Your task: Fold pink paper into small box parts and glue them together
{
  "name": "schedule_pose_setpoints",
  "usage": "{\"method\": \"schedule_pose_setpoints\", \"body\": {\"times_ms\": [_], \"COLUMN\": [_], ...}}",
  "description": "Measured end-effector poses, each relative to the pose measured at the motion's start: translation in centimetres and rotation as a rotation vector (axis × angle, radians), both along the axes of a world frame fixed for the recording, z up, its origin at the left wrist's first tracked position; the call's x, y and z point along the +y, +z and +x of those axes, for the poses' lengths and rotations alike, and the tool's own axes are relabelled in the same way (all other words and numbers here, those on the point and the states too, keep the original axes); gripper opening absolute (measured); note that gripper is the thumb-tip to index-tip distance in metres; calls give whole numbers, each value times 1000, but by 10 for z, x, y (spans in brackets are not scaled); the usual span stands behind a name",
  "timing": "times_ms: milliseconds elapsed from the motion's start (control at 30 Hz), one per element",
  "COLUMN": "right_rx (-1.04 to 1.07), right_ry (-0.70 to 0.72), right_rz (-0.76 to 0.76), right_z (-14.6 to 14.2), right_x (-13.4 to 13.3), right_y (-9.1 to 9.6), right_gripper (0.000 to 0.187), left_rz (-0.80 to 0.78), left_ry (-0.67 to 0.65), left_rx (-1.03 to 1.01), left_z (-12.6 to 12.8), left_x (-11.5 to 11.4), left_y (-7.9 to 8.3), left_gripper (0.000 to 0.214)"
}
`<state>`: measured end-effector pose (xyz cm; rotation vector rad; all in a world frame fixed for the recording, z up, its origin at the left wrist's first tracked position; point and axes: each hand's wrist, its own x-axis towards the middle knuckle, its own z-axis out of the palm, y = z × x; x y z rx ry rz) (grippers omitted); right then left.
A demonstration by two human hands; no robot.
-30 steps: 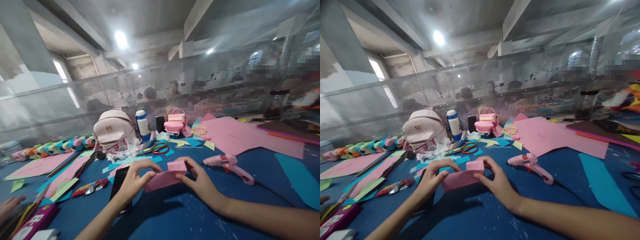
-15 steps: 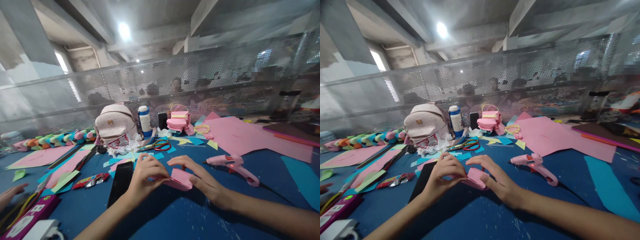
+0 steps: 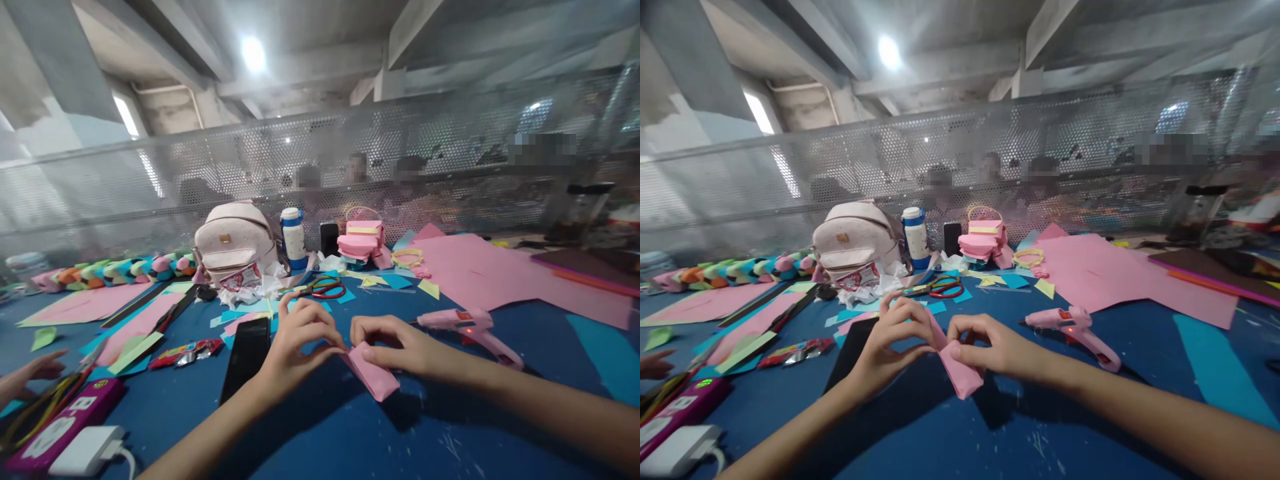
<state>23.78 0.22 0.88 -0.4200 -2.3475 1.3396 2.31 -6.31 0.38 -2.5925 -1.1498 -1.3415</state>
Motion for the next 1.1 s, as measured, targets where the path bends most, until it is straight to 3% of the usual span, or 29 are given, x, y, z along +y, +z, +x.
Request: {"method": "schedule_pose_setpoints", "body": {"times_ms": [300,667,900,1000,1100], "right_rx": [-37,105,206,243,283], "right_ry": [6,-78,-255,-312,-376], "right_rz": [116,-84,-198,-230,-253], "right_z": [-4,-9,-15,-18,-18], "right_x": [-4,-15,-22,-23,-22], "right_y": [10,-1,-24,-31,-31], "right_gripper": [27,28,27,27,29], "left_rz": [58,0,-93,-161,-185], "left_ry": [-12,-1,7,5,-40], "left_rx": [-50,-183,-412,-463,-441], "left_z": [-3,6,13,15,18], "left_x": [1,-6,-5,-5,-7], "left_y": [-3,-13,-20,-23,-26], "left_gripper": [3,10,25,3,16]}}
